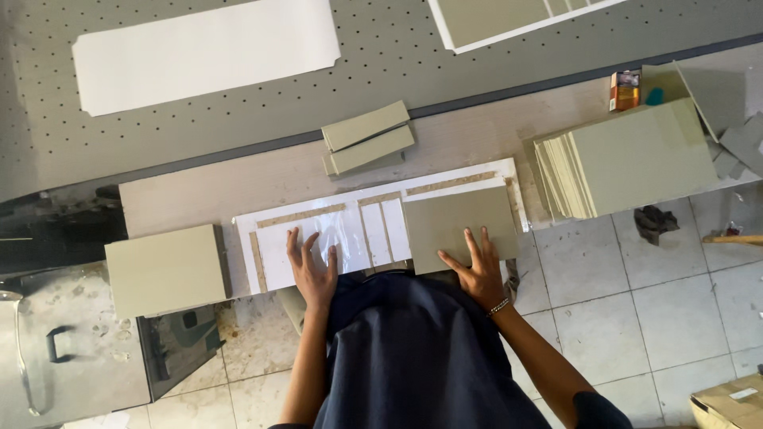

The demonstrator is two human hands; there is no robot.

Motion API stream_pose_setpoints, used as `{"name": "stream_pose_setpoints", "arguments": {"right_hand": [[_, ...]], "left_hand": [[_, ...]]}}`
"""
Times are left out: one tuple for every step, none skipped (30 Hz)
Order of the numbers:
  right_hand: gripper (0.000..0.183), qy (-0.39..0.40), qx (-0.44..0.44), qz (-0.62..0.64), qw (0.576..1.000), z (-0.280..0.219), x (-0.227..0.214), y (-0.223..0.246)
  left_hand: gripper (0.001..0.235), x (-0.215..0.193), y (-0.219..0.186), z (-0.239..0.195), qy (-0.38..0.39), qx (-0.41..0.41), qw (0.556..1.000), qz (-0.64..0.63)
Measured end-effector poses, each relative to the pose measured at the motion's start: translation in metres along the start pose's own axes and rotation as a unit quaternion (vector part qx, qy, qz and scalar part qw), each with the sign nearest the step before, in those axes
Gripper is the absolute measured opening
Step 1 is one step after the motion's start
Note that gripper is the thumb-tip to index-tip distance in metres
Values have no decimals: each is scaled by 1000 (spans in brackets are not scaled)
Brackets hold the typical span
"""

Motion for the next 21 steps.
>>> {"name": "stream_pose_setpoints", "arguments": {"right_hand": [[51,-1,0,17,1000,3,2,-1],[50,1,2,32,999,1,2,-1],[50,4,6,31,999,5,4,-2],[51,4,1,34,999,8,5,-4],[51,5,-3,36,999,11,6,-5],[51,6,-1,35,999,11,3,-3],[49,4,13,40,999,11,-1,0],[47,0,23,45,999,15,-4,2],[47,-1,21,44,999,9,-6,0],[48,-2,24,30,999,5,-6,-1],[49,-4,27,15,1000,2,-5,-1],[49,-3,23,18,1000,4,-4,-1],[49,-3,23,25,999,6,-2,-2],[48,-1,28,31,999,4,-3,-1],[48,2,29,33,999,3,-2,1],[48,-1,32,30,999,4,-2,1],[47,-3,36,28,999,5,-2,0],[47,-3,36,27,999,5,-1,0],[50,0,41,31,999,5,0,1],[52,5,46,36,998,4,0,0],[52,7,46,34,998,4,2,0]], "left_hand": [[36,0,1,1,1,4,1000,3],[36,1,1,-1,6,7,1000,5],[36,0,0,-1,10,7,1000,4],[35,0,-2,0,12,7,1000,5],[35,-1,-3,0,15,8,1000,7],[35,-1,-4,0,17,7,1000,5],[34,-2,-5,-1,20,8,1000,5],[34,-2,-5,1,18,9,1000,5],[34,-1,-6,0,16,8,1000,4],[34,-2,-6,0,14,6,1000,3],[34,-3,-5,0,13,3,1000,1],[34,-3,-4,1,9,0,1000,4],[34,-2,-4,2,5,0,1000,4],[34,-2,-4,0,6,1,1000,4],[34,-3,-3,-2,8,-1,1000,6],[35,-1,-1,-1,11,2,1000,12],[36,1,0,-1,14,5,1000,18],[36,0,-1,0,15,4,1000,17],[35,0,-1,1,17,2,1000,13],[35,0,-2,0,20,-2,1000,9],[35,-1,-3,0,21,-4,1000,7]]}}
Point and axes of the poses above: each hand's wrist, its own z-axis towards the middle knuckle, its own x-axis out of the palm, y = z × x, the point moved 2 cm from there along z, towards the middle knuckle, and after that the axes turned 4 degrees about x, right-handed, at the moved point
